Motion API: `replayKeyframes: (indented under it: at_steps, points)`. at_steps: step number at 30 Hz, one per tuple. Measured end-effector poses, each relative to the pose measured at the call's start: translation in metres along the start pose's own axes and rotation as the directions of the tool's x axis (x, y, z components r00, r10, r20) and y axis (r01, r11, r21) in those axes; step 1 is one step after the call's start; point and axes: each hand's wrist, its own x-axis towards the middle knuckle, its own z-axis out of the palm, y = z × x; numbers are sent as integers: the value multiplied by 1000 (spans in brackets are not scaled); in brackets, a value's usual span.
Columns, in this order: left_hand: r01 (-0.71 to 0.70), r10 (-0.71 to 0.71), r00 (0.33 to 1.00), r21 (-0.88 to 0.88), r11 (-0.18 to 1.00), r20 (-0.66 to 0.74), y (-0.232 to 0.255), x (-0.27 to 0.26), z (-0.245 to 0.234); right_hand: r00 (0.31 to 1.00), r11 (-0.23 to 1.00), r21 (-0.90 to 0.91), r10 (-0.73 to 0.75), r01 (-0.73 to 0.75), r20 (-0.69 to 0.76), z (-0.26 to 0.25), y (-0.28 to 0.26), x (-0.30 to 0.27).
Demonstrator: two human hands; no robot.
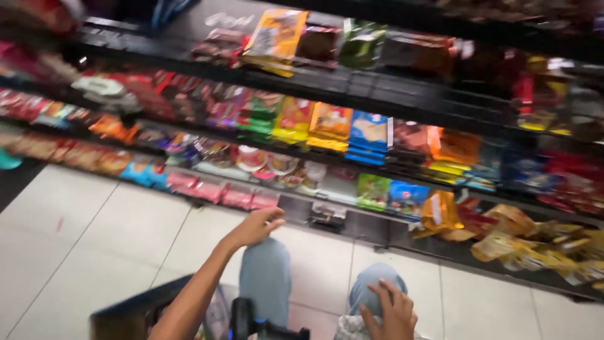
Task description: Stocking shelves with snack items from a box.
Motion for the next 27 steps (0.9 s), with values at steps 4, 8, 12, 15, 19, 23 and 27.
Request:
replayKeyframes:
  at_steps: [4,8,12,15,19,23,27]
  points:
    - [199,-275,892,-234,952,-358,-20,-102,-36,996,997,-63,-45,51,80,-10,-29,13]
    - [222,-448,719,-436,872,-532,-97,-216,-14,987,991,-24,-132,135,87,-7,-38,15]
    - [402,-628,265,-508,762,-731,-164,-329,43,978,993,-46,-97,108,187,-9,-44,22]
    - [583,-644,99,-480,655,-758,-228,-400,103,962,988,11,-153,155,227,-13,-52,20]
    - [707,-687,-23,-498,503,-726,-277,-445,191,938,959,49,-283,279,201,-12,-53,22]
    - [877,-489,-6,-240,416,-872,-306,-442,250,914,941,76,-337,328,226,-5,-42,21]
    - [745,-850,-70,-594,303,-522,-292,-418,267,908,934,31,-355,357,222,-3,-39,22]
